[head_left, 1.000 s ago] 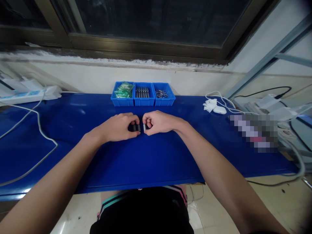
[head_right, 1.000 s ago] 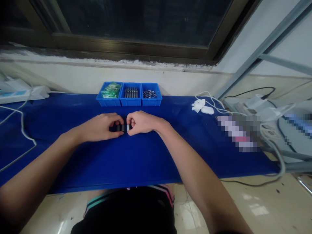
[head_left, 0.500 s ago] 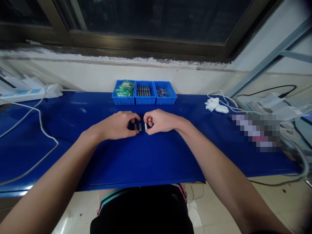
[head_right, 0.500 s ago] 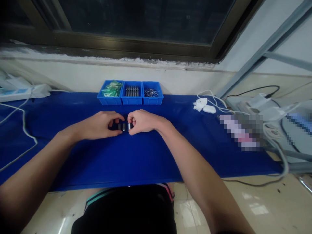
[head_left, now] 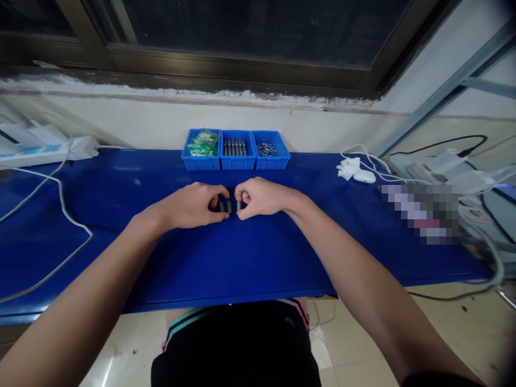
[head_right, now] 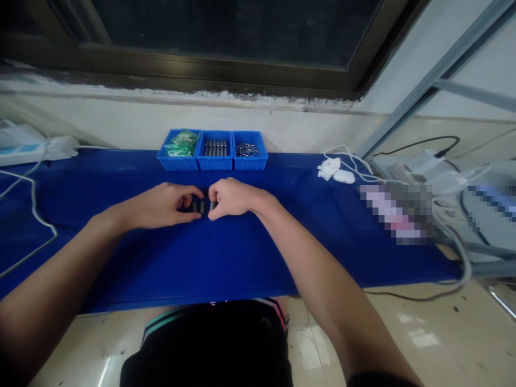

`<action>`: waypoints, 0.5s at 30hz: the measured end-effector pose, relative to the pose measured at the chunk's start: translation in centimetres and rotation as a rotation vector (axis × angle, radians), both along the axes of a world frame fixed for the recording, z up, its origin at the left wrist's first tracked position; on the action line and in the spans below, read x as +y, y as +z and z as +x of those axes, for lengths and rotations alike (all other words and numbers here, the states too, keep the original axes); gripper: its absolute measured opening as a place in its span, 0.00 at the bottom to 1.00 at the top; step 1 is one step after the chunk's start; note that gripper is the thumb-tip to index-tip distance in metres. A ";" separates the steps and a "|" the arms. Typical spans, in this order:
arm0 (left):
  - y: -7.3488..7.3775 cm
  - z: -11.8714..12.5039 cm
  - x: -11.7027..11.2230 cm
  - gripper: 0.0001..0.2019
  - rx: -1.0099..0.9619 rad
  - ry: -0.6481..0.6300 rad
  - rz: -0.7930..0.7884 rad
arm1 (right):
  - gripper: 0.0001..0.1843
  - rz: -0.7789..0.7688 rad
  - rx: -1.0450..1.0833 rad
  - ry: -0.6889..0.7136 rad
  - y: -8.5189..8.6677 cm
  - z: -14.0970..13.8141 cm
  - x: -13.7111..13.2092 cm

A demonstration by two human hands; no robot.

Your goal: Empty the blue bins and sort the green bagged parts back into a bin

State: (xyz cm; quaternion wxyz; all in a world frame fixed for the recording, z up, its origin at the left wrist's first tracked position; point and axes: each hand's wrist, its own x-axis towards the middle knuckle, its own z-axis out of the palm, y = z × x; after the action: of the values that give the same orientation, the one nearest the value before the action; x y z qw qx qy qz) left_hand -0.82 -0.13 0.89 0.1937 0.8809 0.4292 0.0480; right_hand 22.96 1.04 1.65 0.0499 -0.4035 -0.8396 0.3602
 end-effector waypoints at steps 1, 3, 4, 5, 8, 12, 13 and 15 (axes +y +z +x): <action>0.0 0.1 0.0 0.18 0.001 -0.005 0.001 | 0.11 0.010 -0.005 0.000 -0.1 -0.1 0.0; 0.1 0.2 0.0 0.17 -0.003 -0.011 0.002 | 0.11 0.028 -0.013 0.002 -0.2 -0.1 0.0; 0.1 0.3 -0.1 0.17 -0.006 -0.012 0.000 | 0.10 0.033 -0.019 0.004 -0.3 -0.2 0.1; 0.1 0.4 -0.1 0.16 -0.009 -0.012 -0.003 | 0.10 0.035 -0.025 0.007 -0.3 -0.2 0.1; 0.1 0.5 -0.2 0.16 -0.014 -0.011 0.000 | 0.10 0.031 -0.042 0.015 -0.4 -0.2 0.1; -0.1 0.6 -0.2 0.15 -0.021 -0.017 0.027 | 0.10 0.041 -0.053 0.028 -0.3 -0.3 0.0; -0.2 0.7 -0.2 0.15 -0.021 -0.018 0.030 | 0.10 0.041 -0.056 0.030 -0.3 -0.3 0.0; -0.2 0.7 -0.2 0.14 -0.023 -0.025 0.034 | 0.10 0.035 -0.066 0.031 -0.3 -0.4 0.0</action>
State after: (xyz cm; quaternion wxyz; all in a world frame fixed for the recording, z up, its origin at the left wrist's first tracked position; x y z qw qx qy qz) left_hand -0.10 -0.33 0.73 0.1843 0.8887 0.4152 0.0627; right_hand 22.59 1.00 1.36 0.0235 -0.4012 -0.8532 0.3326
